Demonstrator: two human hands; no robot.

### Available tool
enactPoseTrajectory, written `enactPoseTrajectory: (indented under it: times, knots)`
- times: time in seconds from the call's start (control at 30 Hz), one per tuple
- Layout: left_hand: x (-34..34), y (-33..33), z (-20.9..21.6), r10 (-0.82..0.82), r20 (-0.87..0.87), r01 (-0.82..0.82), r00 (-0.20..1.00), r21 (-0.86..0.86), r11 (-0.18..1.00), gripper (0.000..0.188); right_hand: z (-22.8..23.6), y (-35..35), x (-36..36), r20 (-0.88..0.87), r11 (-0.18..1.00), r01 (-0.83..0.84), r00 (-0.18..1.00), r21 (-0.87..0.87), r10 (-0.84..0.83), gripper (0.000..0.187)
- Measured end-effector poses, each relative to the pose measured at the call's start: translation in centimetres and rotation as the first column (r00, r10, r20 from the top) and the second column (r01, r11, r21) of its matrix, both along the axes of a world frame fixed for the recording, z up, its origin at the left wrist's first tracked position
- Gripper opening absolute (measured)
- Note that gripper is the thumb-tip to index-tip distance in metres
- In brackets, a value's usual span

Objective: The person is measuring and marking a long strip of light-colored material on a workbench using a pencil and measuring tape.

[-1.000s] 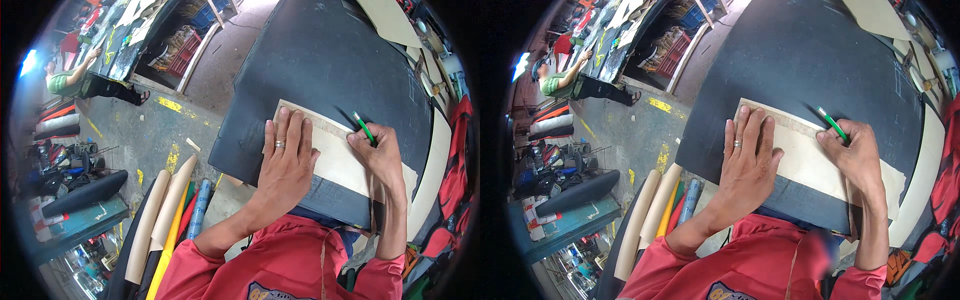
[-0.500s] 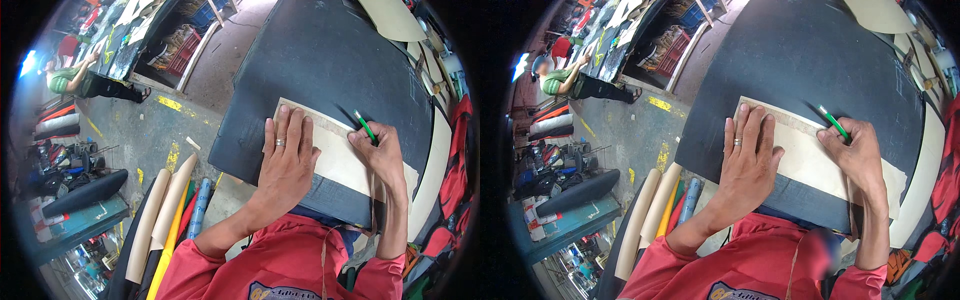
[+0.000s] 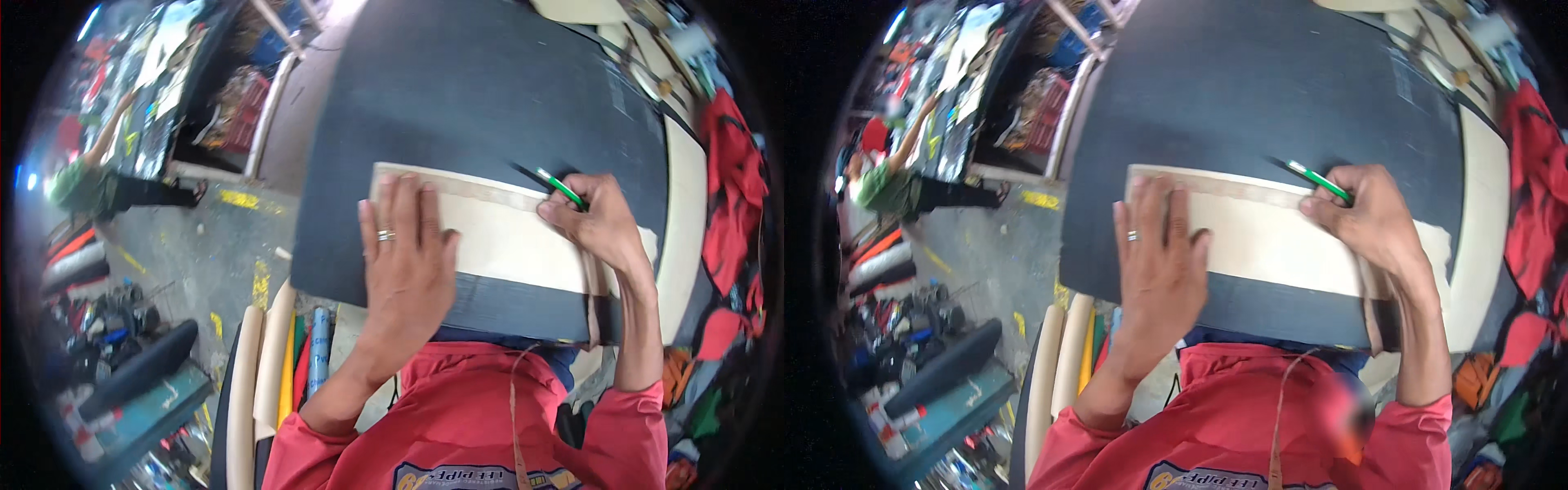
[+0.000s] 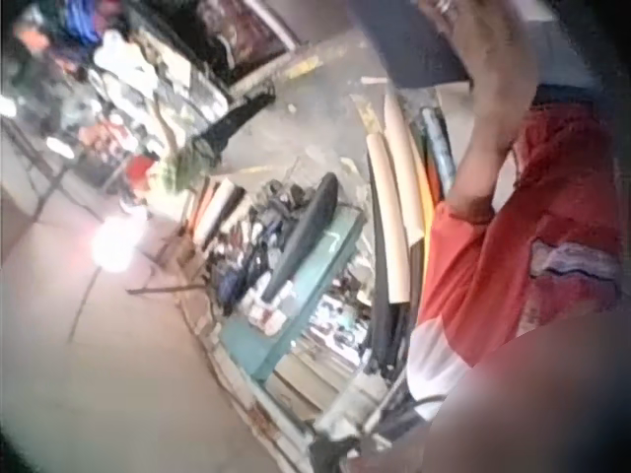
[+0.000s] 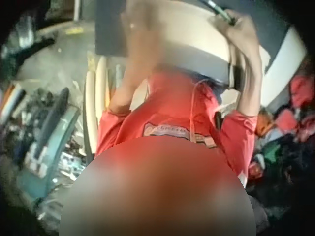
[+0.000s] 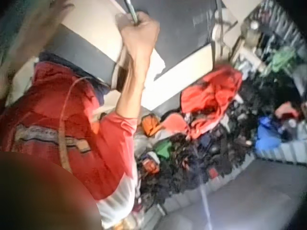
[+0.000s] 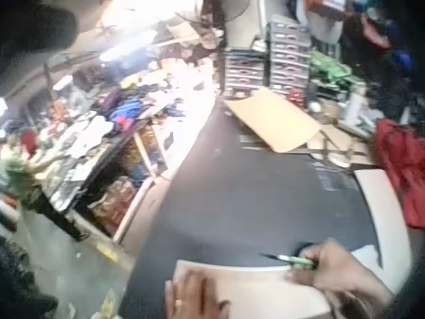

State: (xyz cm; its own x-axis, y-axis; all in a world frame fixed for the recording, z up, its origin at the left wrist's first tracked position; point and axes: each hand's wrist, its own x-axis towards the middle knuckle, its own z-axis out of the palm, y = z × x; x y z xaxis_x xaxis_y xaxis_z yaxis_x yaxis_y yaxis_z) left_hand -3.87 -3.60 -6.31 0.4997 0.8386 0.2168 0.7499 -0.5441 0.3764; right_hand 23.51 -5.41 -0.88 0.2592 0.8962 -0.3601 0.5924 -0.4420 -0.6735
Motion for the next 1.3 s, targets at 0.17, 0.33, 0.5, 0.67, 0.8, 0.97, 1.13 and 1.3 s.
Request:
enactPoseTrajectory:
  times: [0.17,0.33,0.5,0.67,0.8,0.97,1.13,1.3]
  knots:
    - [0.0,-0.1,0.6,-0.003,-0.091,0.003,0.996,-0.006,1.000,0.060,-0.8,-2.2,3.7,-0.052,0.999,0.032,0.998,0.005,-0.032,0.022]
    - [-0.6,0.4,0.0,-0.001,-0.126,0.004,0.992,0.026,1.000,0.060,-0.7,-3.1,4.7,-0.011,0.997,0.056,0.998,0.060,-0.056,0.019]
    - [-0.7,0.4,-0.3,-0.003,-0.145,0.006,0.989,0.024,1.000,0.061,-0.7,-3.3,4.3,0.004,0.993,0.108,0.994,0.057,-0.109,0.020]
    - [-0.8,0.5,-0.6,0.002,-0.171,0.003,0.985,0.031,1.000,0.060,-1.5,-3.4,4.6,-0.012,0.992,0.107,0.994,0.065,-0.107,0.019]
    - [-0.9,0.6,-0.5,-0.009,-0.176,0.016,0.984,0.037,0.999,0.059,-1.5,-3.3,4.4,-0.004,0.991,0.113,0.994,0.071,-0.113,0.019]
    - [-1.8,0.9,-0.2,0.020,-0.206,-0.009,0.978,0.057,0.998,0.061,-2.2,-2.1,3.9,0.074,0.991,0.020,0.997,0.133,-0.030,0.022]
    - [-2.0,0.9,-0.5,-0.024,-0.104,0.027,0.994,0.025,0.999,0.067,-2.7,-3.2,3.5,0.026,0.982,0.119,0.992,0.146,-0.124,0.019]
    - [-2.1,1.1,-1.8,-0.016,-0.037,0.015,0.999,-0.024,1.000,0.067,-3.4,-2.9,3.2,-0.004,0.980,0.169,0.986,0.103,-0.169,0.021]
